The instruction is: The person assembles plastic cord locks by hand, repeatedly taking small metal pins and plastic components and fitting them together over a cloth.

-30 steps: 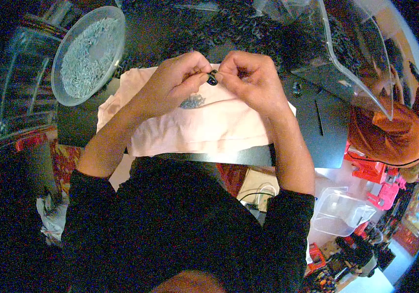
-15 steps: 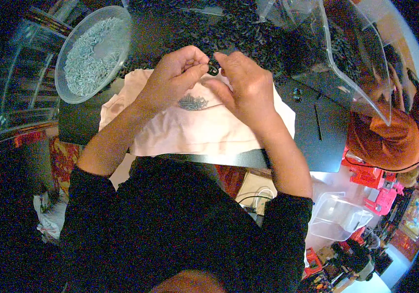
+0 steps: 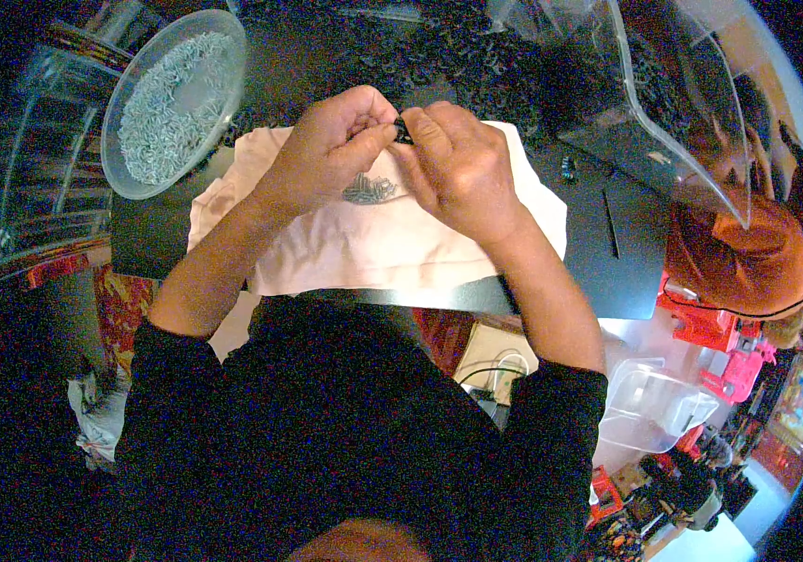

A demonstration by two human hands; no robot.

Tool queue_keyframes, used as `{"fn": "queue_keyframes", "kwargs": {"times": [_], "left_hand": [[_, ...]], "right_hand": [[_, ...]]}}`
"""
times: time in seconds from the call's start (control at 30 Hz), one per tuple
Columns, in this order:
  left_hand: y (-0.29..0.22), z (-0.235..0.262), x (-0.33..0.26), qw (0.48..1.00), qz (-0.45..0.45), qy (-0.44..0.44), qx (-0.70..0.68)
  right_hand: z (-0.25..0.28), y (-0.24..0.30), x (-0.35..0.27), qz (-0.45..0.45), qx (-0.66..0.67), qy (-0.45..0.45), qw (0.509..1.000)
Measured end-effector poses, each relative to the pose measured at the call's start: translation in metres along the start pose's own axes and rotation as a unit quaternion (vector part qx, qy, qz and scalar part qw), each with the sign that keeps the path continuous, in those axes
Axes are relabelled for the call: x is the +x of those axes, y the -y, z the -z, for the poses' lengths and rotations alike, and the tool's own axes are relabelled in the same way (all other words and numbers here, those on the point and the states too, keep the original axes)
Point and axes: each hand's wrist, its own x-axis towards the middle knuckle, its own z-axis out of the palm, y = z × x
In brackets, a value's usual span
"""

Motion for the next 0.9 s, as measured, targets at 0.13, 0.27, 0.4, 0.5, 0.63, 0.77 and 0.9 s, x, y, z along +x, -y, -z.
{"fn": "queue_keyframes", "kwargs": {"times": [0.13, 0.27, 0.4, 0.5, 0.63, 0.77, 0.9], "left_hand": [[-0.004, -0.002, -0.001, 1.0, 0.018, -0.004, -0.023], [-0.003, -0.003, -0.002, 0.999, 0.019, -0.017, -0.022], [0.0, -0.002, -0.003, 0.999, 0.02, -0.024, -0.026], [0.001, -0.002, -0.002, 0.999, 0.023, -0.018, -0.018], [-0.002, -0.001, -0.003, 0.999, 0.03, -0.017, -0.019], [-0.004, 0.001, -0.002, 1.0, 0.008, -0.019, 0.008], [-0.023, 0.002, 0.0, 0.99, 0.045, -0.029, -0.127]], "right_hand": [[0.001, 0.005, -0.001, 0.01, -0.043, -0.001, 0.999], [-0.003, 0.005, -0.003, 0.016, -0.06, -0.015, 0.998], [-0.007, 0.007, -0.004, -0.002, -0.061, -0.009, 0.998], [-0.009, 0.006, -0.005, 0.007, -0.064, -0.019, 0.998], [-0.011, 0.007, -0.006, 0.026, -0.071, -0.027, 0.997], [-0.01, 0.007, -0.004, 0.018, -0.061, -0.027, 0.998], [0.002, 0.003, 0.004, 0.025, -0.053, -0.077, 0.995]]}}
